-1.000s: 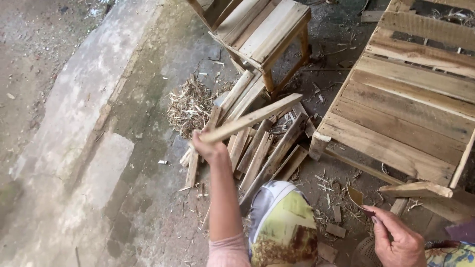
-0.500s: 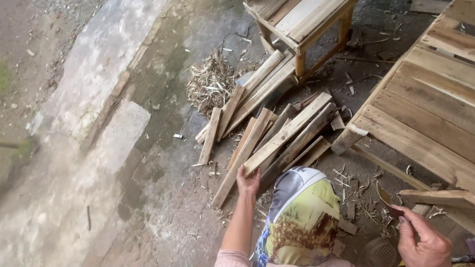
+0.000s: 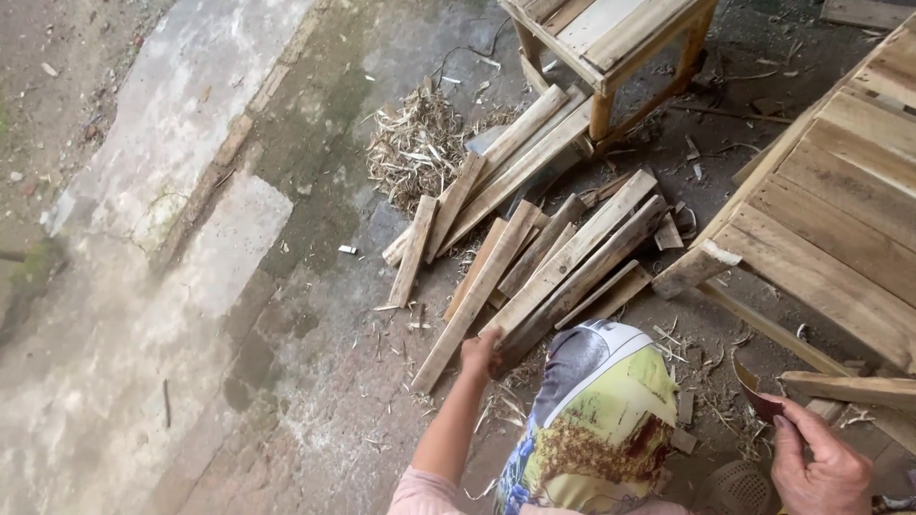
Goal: The person sits on the ground and smooths wooden planks using a sanding block. They handle several planks one by one, rubbing the sanding block along the surfaces and edges, then placing the finished pieces into a pile on the floor.
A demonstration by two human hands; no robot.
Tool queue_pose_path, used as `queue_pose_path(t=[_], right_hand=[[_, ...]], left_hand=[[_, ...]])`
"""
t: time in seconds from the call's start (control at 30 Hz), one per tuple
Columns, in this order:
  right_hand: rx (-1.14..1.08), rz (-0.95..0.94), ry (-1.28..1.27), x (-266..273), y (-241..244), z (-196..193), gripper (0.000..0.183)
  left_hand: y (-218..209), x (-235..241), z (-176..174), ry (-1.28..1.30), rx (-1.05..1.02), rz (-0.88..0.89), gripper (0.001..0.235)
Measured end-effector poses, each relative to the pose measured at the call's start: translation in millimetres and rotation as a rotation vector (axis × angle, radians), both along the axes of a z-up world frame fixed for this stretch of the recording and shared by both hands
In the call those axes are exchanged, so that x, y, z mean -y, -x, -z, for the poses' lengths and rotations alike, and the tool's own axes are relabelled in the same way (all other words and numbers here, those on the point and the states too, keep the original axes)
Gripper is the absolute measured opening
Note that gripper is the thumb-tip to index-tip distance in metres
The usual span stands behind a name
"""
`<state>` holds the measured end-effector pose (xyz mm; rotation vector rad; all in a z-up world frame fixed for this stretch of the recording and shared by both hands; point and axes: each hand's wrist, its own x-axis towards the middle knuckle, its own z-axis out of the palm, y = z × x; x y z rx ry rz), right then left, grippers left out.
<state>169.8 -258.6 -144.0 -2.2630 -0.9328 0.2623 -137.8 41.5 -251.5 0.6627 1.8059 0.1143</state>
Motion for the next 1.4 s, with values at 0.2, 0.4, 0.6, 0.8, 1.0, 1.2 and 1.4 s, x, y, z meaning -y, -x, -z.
queue_pose_path(t=[0.2, 0.4, 0.6, 0.8, 1.0, 1.2, 1.4], right_hand=[[-0.027, 0.09, 0.031, 6.6, 2.0, 11.2, 0.033], [-0.285, 0.173, 0.199, -3.9, 1.1, 6.7, 0.037], [-0.577, 0.208, 0.134, -32.4, 9.5, -13.3, 0.04], [-0.977, 0.28, 0.016, -53.0, 20.8, -48.8, 0.041], [-1.338, 0.354, -0.375, -39.6, 7.6, -7.2, 0.034], [-1.472, 0.285, -0.484, -41.3, -10.4, -22.9, 0.023], [-0.929, -0.045, -0.773, -65.7, 20.1, -99.8, 0.018]], left_hand=[[68.9, -14.4, 83.0, -0.408, -0.552, 0.351, 0.062], [102.5, -13.7, 82.9, -0.279, -0.65, 0.685, 0.052], [114.8, 2.7, 87.7, -0.175, -0.563, 0.74, 0.07], [107.5, 35.3, 15.5, -0.309, 0.001, 0.368, 0.022], [73.0, 44.6, -106.4, -0.229, 0.3, 0.251, 0.074], [60.7, 23.5, -190.5, -0.499, 0.515, 0.237, 0.064], [25.1, 29.8, -273.1, -0.48, 0.878, 0.285, 0.056]])
